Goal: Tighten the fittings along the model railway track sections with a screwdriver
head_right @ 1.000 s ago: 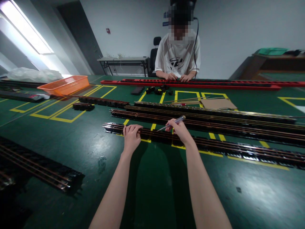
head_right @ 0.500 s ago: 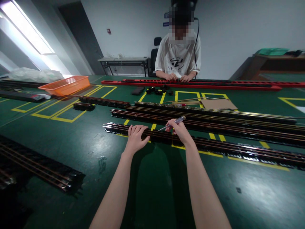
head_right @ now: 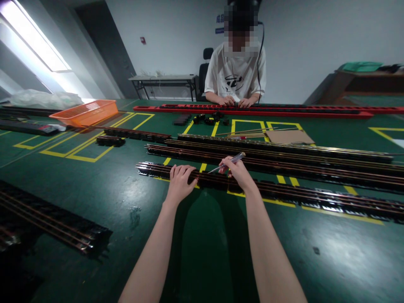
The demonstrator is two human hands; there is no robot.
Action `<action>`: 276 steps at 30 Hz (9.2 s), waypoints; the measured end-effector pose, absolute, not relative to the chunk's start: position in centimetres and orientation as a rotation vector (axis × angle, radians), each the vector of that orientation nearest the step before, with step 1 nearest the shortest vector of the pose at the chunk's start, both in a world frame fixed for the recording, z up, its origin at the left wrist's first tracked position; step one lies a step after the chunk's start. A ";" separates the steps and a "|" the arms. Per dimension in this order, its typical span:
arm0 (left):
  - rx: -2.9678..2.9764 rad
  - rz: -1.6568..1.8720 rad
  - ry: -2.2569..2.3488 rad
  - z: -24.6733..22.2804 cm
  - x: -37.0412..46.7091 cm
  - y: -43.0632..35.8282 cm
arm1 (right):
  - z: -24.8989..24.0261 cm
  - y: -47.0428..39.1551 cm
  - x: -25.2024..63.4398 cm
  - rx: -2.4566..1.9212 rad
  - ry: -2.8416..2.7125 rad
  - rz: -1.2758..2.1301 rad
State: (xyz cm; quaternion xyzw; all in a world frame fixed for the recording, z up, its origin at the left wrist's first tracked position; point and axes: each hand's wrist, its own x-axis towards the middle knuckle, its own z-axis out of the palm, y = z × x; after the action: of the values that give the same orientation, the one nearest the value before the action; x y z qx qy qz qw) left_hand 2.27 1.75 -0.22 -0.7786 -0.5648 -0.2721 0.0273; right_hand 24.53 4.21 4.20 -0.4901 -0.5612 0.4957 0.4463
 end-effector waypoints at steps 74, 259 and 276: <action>-2.452 -0.948 -1.681 -0.3 2.3 1.8 | 4.4 4.2 25.1 -1.235 -1.340 1.241; -2.307 -0.908 -1.780 0.0 4.4 1.6 | 4.1 4.2 25.9 -1.196 -1.312 1.141; -2.350 -0.913 -1.782 0.0 4.2 1.7 | 4.1 4.3 25.3 -1.214 -1.300 1.176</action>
State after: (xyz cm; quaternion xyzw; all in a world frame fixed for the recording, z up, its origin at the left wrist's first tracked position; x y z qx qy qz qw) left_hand 4.19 1.75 -0.01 -0.7608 -0.5771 -0.2956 0.0273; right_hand 25.35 4.26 4.06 -0.4984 -0.5336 0.4827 0.4836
